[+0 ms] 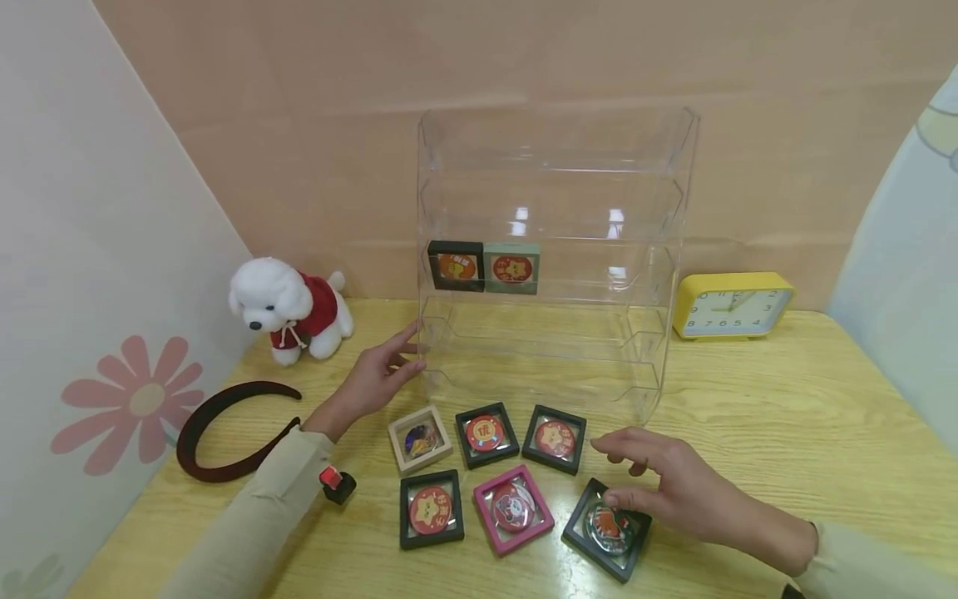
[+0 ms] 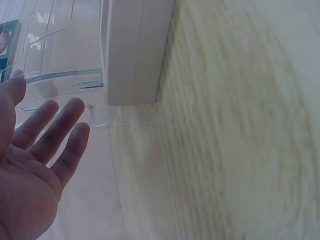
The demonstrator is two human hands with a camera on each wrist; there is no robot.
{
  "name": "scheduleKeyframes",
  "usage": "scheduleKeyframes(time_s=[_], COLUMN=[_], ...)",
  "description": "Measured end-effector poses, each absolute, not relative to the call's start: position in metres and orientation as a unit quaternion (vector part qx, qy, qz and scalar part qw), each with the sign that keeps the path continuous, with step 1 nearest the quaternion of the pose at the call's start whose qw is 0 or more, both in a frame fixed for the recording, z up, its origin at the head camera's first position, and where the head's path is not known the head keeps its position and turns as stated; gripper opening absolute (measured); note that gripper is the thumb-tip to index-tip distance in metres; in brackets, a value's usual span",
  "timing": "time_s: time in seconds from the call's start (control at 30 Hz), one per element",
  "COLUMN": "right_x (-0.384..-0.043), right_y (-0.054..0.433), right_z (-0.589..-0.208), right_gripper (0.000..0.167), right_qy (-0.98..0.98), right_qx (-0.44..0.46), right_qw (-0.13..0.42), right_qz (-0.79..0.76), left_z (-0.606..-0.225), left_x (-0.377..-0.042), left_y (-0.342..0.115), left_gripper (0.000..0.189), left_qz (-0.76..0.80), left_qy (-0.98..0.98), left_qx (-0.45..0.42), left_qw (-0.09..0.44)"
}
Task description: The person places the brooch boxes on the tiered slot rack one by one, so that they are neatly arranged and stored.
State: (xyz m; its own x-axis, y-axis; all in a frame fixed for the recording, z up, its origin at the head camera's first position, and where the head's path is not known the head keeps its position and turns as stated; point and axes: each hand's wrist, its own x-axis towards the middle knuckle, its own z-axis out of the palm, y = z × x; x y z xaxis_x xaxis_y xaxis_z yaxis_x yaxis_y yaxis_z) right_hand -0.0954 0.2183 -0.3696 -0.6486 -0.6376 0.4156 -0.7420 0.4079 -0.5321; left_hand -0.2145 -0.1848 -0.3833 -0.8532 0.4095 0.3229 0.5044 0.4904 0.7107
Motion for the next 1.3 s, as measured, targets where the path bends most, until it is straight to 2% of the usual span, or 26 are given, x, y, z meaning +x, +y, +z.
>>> scheduleKeyframes(time_s=[0.1, 0.23, 0.43, 0.53, 0.8, 1.03, 1.3], right_x=[-0.090, -0.085, -0.083, -0.083, -0.083, -0.083, -0.080], right_y=[0.223, 0.229, 0.238, 0.242, 0.247, 0.247, 0.247], right_z=[-0.375, -0.380, -0.384, -0.386, -0.391, -0.394, -0.400], right_gripper=[0.054, 0.062, 0.067, 0.064, 0.052, 0.029, 0.026], right_qy=[-0.865, -0.891, -0.904, -0.902, -0.884, -0.863, -0.847], right_qx=[0.377, 0.340, 0.331, 0.336, 0.360, 0.377, 0.388], right_qw=[0.034, 0.016, -0.031, -0.050, -0.045, -0.053, -0.023], right_qz=[0.331, 0.299, 0.267, 0.266, 0.295, 0.332, 0.363], left_z=[-0.383, -0.383, -0.383, -0.383, -0.385, -0.384, -0.383], left_x=[-0.215, -0.214, -0.215, -0.215, -0.215, -0.215, -0.214], left_y=[-0.184, -0.184, -0.185, -0.185, -0.186, -0.186, -0.184], left_gripper=[0.059, 0.059, 0.059, 0.059, 0.059, 0.058, 0.059], left_qz=[-0.428, -0.429, -0.432, -0.431, -0.432, -0.437, -0.436], left_qy=[-0.862, -0.861, -0.859, -0.859, -0.858, -0.855, -0.862], left_qx=[-0.266, -0.268, -0.269, -0.271, -0.269, -0.271, -0.256], left_qw=[0.056, 0.056, 0.058, 0.062, 0.061, 0.061, 0.049])
